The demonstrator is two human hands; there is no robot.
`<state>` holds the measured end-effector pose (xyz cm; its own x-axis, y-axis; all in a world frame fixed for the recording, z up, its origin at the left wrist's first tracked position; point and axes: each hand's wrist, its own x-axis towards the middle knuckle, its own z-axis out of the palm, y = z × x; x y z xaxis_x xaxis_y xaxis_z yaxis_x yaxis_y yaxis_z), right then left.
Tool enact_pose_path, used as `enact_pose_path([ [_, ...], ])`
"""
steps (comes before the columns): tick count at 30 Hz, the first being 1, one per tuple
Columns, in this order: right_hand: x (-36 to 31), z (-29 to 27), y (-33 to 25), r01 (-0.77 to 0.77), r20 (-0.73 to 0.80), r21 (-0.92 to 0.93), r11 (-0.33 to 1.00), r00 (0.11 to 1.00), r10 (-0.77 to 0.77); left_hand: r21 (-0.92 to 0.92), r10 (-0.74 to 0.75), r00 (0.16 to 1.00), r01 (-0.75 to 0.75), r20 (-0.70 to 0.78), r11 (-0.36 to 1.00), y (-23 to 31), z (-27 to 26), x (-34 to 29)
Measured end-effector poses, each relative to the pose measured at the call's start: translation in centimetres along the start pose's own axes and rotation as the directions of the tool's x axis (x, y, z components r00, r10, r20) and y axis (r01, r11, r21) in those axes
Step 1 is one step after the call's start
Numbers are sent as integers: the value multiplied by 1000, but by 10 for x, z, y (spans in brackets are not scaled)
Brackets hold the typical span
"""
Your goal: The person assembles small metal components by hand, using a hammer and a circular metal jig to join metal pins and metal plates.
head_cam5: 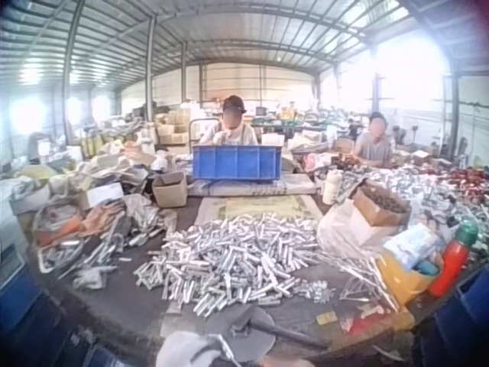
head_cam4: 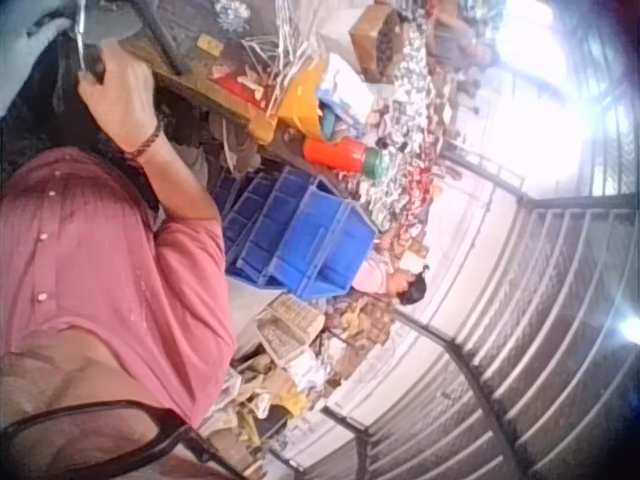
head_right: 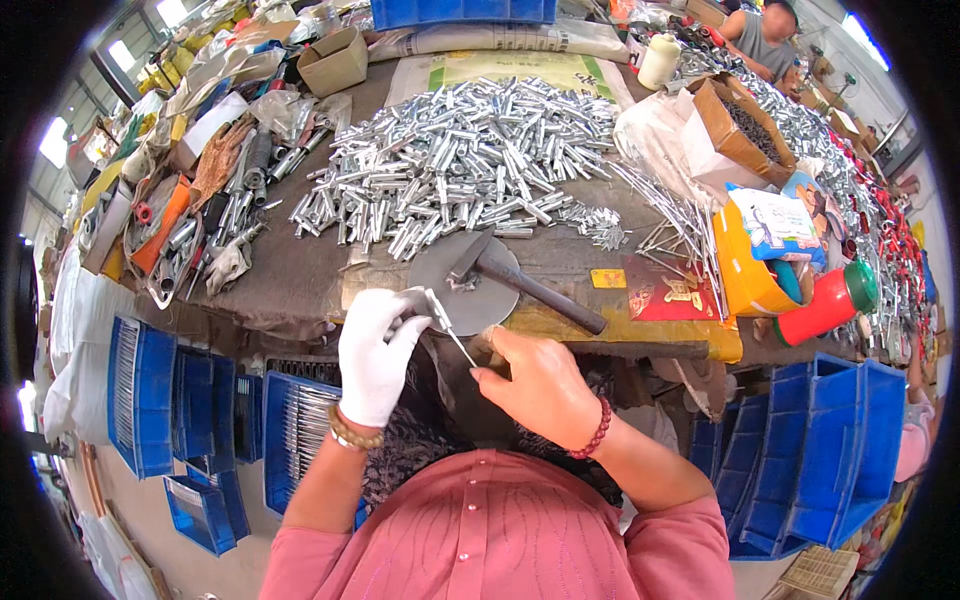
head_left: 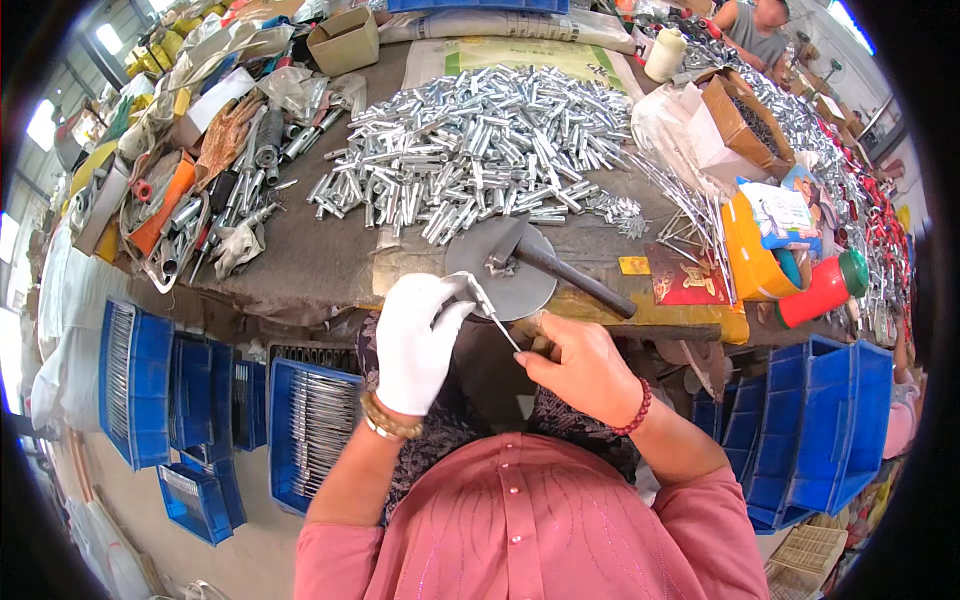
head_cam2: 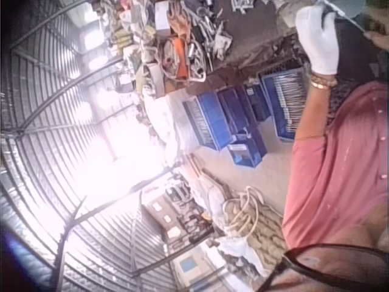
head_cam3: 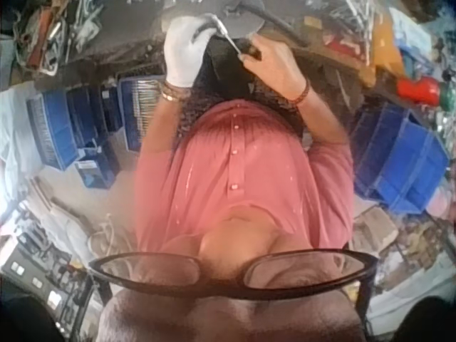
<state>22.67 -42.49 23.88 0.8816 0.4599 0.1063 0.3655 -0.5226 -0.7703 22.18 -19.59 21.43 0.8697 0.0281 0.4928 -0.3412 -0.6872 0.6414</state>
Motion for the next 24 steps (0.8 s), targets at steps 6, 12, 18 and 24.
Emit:
enact_pose_path([
  [6, -10, 11, -10, -344, 201, 427, 836, 938, 284, -492, -525, 834, 534, 170, 688, 21, 10, -29],
  [12, -17, 37, -7, -228, 134, 343, 911, 972, 192, -602, -596, 733, 649, 329, 465, 29, -1, -33],
  [18, -16, 47, -12, -242, 175, 349, 905, 966, 190, -713, -554, 820, 475, 145, 516, 12, 3, -53],
  [24, -14, 49, -2, -387, 363, 430, 816, 901, 237, -588, -717, 683, 526, -137, 614, -56, -45, -127],
])
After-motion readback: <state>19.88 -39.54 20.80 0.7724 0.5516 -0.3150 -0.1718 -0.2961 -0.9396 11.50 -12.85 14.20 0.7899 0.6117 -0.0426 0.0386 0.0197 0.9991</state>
